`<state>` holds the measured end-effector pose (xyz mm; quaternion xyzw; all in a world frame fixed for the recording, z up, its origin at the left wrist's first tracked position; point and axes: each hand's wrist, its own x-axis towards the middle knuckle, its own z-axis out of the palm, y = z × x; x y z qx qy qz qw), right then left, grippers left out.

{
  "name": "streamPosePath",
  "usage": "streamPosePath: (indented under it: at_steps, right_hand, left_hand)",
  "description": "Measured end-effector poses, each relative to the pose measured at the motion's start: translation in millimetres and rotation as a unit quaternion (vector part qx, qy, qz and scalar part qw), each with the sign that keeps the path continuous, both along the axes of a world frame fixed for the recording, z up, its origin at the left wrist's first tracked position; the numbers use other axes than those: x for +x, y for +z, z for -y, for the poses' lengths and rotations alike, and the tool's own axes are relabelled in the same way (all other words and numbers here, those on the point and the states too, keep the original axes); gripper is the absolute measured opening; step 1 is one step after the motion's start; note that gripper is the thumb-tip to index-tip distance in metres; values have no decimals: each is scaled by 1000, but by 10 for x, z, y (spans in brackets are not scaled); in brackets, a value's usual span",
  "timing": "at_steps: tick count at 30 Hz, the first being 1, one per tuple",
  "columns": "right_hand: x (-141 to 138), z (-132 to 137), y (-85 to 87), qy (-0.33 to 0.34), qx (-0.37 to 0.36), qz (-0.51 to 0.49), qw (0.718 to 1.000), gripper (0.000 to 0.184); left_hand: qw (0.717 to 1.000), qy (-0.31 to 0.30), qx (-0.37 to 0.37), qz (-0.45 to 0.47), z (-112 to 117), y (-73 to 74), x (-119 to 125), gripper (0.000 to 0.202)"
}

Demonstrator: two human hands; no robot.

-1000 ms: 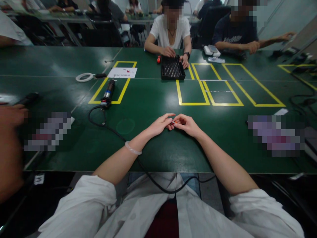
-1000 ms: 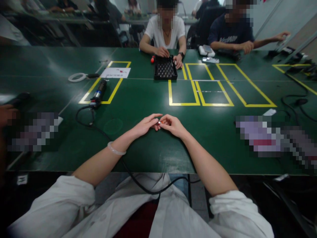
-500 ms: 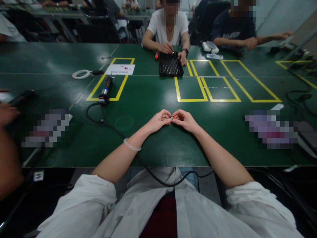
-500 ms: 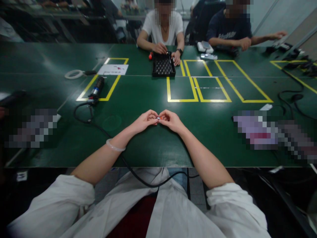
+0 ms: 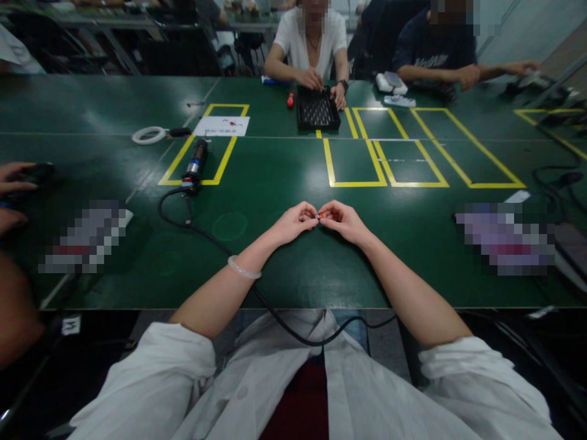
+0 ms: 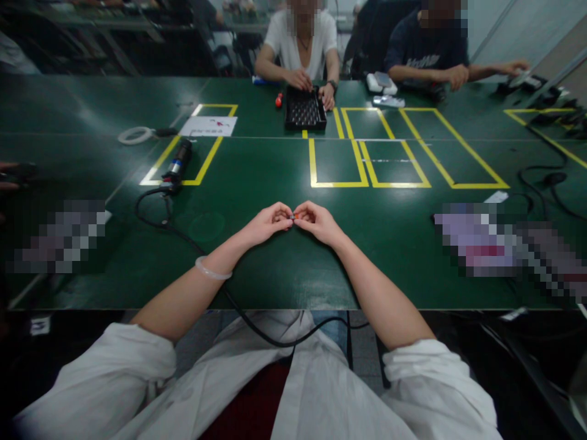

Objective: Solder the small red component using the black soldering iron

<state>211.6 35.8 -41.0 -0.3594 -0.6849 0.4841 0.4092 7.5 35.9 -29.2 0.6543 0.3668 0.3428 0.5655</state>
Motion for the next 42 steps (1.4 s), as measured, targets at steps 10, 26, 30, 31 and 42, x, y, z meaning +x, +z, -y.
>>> streamPosePath:
  at_steps: [10, 26, 30, 31, 42]
  right_hand:
    - [-10, -22, -26, -17, -31, -30, 999, 34]
    - [-38, 22, -23, -14, 13, 15, 1000, 41]
    - [-29, 38, -12, -28, 61, 70, 995, 25]
    - [-24, 35, -14, -28, 66, 74, 995, 23]
    - [5, 2, -5, -43, 27, 70, 996, 23]
  left_hand:
    - [998, 19, 59, -33, 7, -13, 5, 27]
    - [998, 47, 31, -22, -3, -62, -12, 30]
    - [999, 34, 19, -12, 5, -65, 0, 30]
    - [999, 32, 20, -15, 10, -63, 5, 31]
    - [886, 219, 230, -339, -403, 233, -780, 35]
